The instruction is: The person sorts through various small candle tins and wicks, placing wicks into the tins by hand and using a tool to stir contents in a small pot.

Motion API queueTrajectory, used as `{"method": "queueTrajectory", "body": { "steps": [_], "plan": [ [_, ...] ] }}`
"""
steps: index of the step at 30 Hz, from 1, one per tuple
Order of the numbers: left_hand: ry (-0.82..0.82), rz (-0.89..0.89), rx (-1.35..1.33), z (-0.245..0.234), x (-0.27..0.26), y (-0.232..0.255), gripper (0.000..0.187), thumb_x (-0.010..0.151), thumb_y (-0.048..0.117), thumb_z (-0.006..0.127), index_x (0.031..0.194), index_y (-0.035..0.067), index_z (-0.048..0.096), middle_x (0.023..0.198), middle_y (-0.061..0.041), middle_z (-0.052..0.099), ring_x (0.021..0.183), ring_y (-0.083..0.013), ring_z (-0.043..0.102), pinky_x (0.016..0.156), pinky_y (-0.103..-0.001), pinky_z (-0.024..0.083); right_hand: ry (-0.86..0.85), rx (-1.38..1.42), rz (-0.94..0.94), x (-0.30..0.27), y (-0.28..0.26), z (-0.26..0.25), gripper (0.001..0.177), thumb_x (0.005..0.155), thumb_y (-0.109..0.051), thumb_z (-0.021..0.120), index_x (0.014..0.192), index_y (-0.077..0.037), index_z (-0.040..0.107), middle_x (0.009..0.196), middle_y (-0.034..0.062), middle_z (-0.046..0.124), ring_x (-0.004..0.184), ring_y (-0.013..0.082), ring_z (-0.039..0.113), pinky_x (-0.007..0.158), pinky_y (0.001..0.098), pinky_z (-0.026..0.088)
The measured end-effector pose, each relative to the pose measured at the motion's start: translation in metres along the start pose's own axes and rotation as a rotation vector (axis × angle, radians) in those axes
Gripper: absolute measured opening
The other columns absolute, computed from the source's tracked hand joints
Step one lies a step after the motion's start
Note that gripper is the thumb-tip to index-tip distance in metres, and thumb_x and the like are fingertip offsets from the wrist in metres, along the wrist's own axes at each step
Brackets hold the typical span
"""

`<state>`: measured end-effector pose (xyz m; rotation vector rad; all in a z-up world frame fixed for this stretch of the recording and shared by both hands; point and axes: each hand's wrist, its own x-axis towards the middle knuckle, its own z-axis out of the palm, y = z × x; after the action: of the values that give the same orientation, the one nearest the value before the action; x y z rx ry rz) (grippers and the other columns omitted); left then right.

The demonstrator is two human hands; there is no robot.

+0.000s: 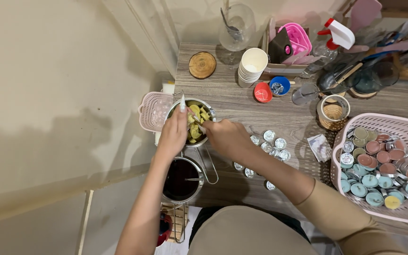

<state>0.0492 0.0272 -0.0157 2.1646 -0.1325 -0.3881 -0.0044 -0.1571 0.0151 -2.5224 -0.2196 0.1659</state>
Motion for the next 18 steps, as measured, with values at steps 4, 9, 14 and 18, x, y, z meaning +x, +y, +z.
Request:
{"method": "queueTrajectory", "body": {
  "steps": [4,9,14,18],
  "plan": [
    [0.169,0.650,0.346,-0.001,0.010,-0.014,0.059,0.120,0.035,0.013,0.140,-0.005,0.051,0.121,-0.033,0.065,0.103,-0.0423,0.063,0.089,-0.046,0.050,0.056,-0.124,-0.105,0.001,0.005,0.006,0.012,0.094,-0.018,0.062,0.096,-0.009,0.070,0.062,0.0163,0.068,0.060,0.0361,0.070,0.053,0.0503,0.054],
    [0.020,-0.004,0.050,-0.005,0.013,-0.003,0.060,0.105,0.045,0.030,0.128,-0.001,0.061,0.118,-0.028,0.069,0.114,-0.0414,0.064,0.100,-0.046,0.045,0.091,-0.330,-0.171,0.003,0.015,0.021,0.018,0.084,-0.008,0.064,0.101,-0.012,0.069,0.062,0.0125,0.071,0.050,0.0267,0.070,0.045,0.0383,0.053],
    [0.084,0.007,0.209,-0.016,0.020,-0.009,0.064,0.109,0.049,0.028,0.133,-0.002,0.059,0.119,-0.030,0.067,0.114,-0.0429,0.063,0.101,-0.047,0.045,0.198,-0.361,-0.210,-0.002,0.026,0.025,0.027,0.081,-0.007,0.065,0.107,-0.007,0.067,0.064,0.0119,0.072,0.047,0.0265,0.070,0.040,0.0384,0.052],
    [0.037,-0.194,0.158,-0.028,0.009,0.008,0.063,0.105,0.051,0.024,0.125,0.008,0.066,0.078,-0.019,0.071,0.081,-0.0280,0.073,0.082,-0.040,0.053,0.033,-0.344,-0.100,-0.001,0.034,0.018,0.022,0.088,-0.010,0.061,0.109,-0.006,0.066,0.063,0.0125,0.070,0.051,0.0268,0.070,0.045,0.0401,0.054]
  ]
}}
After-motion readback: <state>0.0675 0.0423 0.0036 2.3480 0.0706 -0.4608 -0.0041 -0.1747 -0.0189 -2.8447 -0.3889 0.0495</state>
